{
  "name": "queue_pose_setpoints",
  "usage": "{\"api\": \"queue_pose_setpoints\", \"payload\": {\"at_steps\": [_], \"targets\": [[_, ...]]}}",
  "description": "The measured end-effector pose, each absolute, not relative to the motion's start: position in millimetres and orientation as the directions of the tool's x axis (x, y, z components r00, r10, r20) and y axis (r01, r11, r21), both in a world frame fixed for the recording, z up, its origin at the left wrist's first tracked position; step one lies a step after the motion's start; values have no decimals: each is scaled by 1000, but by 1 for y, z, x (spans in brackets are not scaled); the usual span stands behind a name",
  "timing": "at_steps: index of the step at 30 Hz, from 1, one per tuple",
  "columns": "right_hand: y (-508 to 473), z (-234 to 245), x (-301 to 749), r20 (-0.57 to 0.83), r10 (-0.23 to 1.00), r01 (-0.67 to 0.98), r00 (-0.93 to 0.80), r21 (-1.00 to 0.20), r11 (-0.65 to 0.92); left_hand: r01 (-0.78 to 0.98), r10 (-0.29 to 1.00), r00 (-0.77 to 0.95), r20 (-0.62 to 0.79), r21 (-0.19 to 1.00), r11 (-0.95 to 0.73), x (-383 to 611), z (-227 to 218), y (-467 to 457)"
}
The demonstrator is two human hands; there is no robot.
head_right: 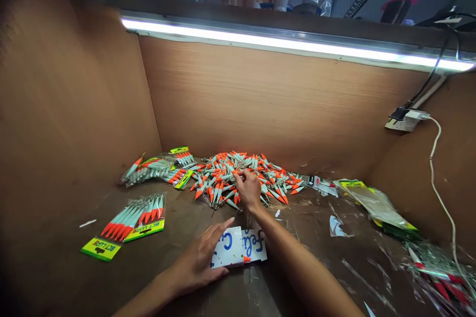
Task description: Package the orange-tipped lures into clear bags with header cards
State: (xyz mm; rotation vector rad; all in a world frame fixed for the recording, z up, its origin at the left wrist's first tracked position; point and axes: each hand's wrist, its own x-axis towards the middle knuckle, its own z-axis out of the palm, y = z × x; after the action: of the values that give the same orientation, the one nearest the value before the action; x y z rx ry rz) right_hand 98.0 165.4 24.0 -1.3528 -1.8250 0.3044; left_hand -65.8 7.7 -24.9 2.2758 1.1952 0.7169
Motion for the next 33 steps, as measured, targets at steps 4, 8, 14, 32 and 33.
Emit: {"api": "queue_pose_setpoints", "payload": {"at_steps": [4, 8, 14, 32, 33], "targets": [[147, 36, 149, 459, 857, 616, -233, -612, 495, 599, 858, 443, 259, 627, -499, -71, -31, 11], [109, 21, 221, 353, 850, 636, -392, -564, 527, 592, 867, 391, 308, 638, -493, -72, -33, 15], [60, -2, 223, 289, 815, 676, -502, -457, 578, 574, 845, 443, 301, 628, -525, -65, -29, 14], [102, 42, 182, 218, 686, 649, -695, -222, 728, 546, 827, 504, 250, 649, -529, -68, -21, 16], [115, 51, 169, 241, 688, 677, -685, -138, 723, 545, 822, 510, 254, 644, -537, -68, -21, 16]]}}
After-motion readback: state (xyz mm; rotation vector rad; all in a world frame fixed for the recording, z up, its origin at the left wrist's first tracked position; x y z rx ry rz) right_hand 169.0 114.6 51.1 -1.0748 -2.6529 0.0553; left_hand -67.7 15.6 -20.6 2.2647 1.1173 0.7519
